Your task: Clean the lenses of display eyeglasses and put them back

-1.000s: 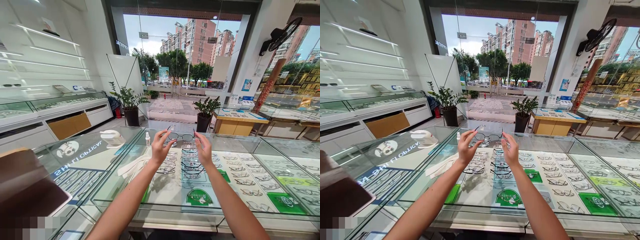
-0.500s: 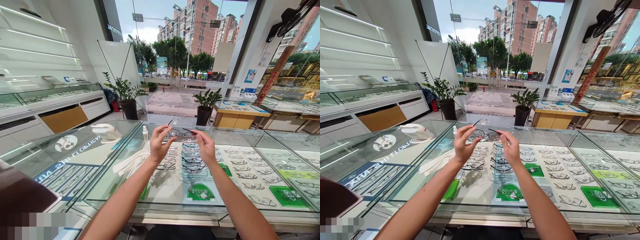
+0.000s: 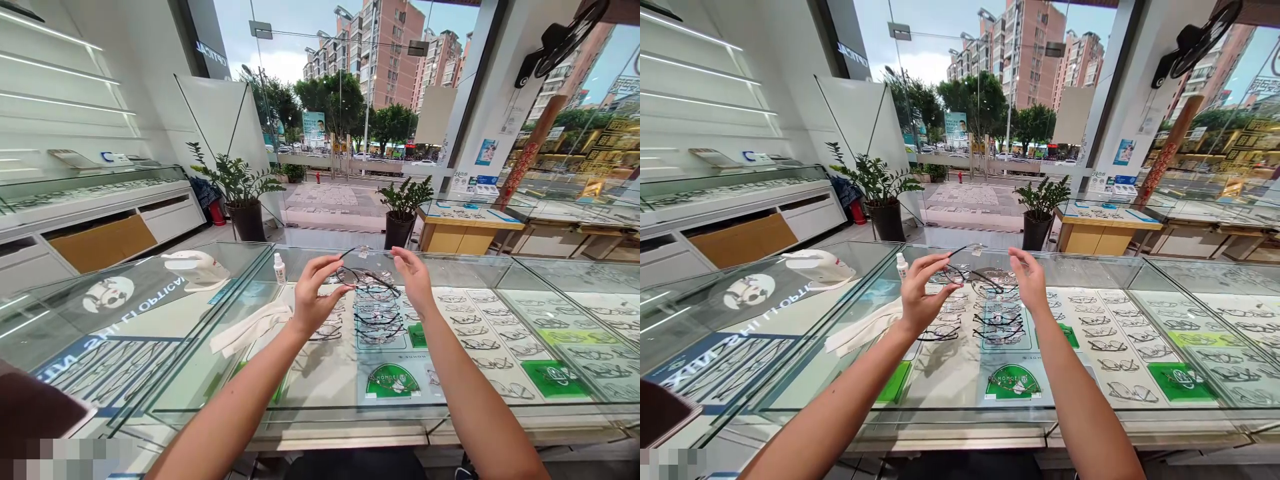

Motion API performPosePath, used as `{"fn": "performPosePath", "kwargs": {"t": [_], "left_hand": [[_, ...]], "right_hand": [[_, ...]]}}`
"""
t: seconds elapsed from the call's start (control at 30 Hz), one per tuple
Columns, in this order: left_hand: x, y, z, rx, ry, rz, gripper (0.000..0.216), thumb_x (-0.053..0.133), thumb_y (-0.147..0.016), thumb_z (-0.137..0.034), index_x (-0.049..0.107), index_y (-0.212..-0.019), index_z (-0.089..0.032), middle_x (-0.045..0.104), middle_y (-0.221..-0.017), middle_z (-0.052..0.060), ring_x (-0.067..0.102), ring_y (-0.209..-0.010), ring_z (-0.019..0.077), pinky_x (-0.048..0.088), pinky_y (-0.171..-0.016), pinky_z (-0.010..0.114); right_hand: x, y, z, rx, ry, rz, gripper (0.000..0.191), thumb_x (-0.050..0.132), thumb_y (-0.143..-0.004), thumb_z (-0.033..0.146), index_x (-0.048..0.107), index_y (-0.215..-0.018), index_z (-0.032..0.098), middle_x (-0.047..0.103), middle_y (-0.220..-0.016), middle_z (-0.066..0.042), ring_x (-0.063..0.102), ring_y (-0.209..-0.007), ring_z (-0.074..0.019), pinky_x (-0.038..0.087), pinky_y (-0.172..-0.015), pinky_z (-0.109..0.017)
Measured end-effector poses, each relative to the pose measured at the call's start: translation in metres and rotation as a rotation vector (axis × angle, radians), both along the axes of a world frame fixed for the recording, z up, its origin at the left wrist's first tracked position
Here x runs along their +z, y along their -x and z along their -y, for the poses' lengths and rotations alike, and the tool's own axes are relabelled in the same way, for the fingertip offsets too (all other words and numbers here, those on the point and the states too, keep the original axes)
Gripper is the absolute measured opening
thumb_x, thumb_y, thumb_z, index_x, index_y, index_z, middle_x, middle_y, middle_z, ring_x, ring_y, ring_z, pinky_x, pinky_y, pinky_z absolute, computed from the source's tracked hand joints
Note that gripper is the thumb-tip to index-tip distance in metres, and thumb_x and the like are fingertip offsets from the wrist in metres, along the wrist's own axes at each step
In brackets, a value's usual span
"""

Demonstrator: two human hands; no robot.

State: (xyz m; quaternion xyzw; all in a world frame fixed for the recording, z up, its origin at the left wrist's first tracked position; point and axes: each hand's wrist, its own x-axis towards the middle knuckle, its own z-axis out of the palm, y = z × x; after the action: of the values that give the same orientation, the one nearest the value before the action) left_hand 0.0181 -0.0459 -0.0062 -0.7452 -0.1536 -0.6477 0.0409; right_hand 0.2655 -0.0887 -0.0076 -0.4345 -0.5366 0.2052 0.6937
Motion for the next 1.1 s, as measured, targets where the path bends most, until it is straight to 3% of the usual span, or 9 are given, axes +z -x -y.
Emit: {"fn": "performPosePath", "kwargs": {"t": [0.13,0.37,0.67,0.97,1.1], "left_hand": [[-0.003,-0.006,0.013,-0.108,0.047,-0.057,0.052,0.083,-0.087,-0.038,0.064,-0.135,-0.030,0.069,-0.130,0.011,0.070,-0.120,0.0263,0.063,-0.097,0.043],[-0.004,-0.012,0.024,-0.238,0.073,-0.097,0.053,0.081,-0.089,-0.037,0.062,-0.138,-0.030,0.069,-0.127,0.011,0.070,-0.120,0.0264,0.060,-0.101,0.045],[-0.005,-0.016,0.028,-0.359,0.160,-0.249,0.057,0.084,-0.086,-0.031,0.063,-0.139,-0.029,0.069,-0.129,0.012,0.069,-0.119,0.0254,0.059,-0.102,0.043],[-0.012,-0.019,0.026,-0.369,0.179,-0.316,0.057,0.081,-0.089,-0.036,0.063,-0.142,-0.030,0.069,-0.131,0.013,0.068,-0.123,0.0264,0.058,-0.104,0.044],[-0.013,-0.017,0.020,-0.287,0.179,-0.284,0.052,0.079,-0.090,-0.038,0.064,-0.139,-0.028,0.069,-0.129,0.013,0.069,-0.120,0.0268,0.059,-0.102,0.045]], "right_hand": [[-0.003,-0.016,-0.009,0.095,0.052,0.066,0.046,0.075,-0.090,0.054,0.074,-0.124,0.024,0.074,-0.130,-0.011,0.067,-0.120,-0.0256,0.053,-0.106,-0.043],[-0.003,-0.018,-0.008,0.222,0.138,0.086,0.038,0.085,-0.078,0.054,0.079,-0.093,0.020,0.078,-0.105,-0.009,0.070,-0.096,-0.0235,0.056,-0.089,-0.039],[0.014,-0.014,0.011,0.356,0.102,0.411,0.029,0.078,-0.088,0.050,0.078,-0.089,0.022,0.076,-0.105,-0.009,0.070,-0.103,-0.0246,0.051,-0.098,-0.042],[0.018,0.002,0.019,0.400,0.118,0.474,0.029,0.076,-0.090,0.050,0.079,-0.092,0.022,0.074,-0.098,-0.007,0.069,-0.096,-0.0238,0.053,-0.091,-0.040],[0.018,-0.006,0.018,0.363,0.242,0.384,0.034,0.071,-0.092,0.055,0.079,-0.103,0.023,0.078,-0.102,-0.007,0.072,-0.099,-0.0251,0.055,-0.092,-0.040]]}}
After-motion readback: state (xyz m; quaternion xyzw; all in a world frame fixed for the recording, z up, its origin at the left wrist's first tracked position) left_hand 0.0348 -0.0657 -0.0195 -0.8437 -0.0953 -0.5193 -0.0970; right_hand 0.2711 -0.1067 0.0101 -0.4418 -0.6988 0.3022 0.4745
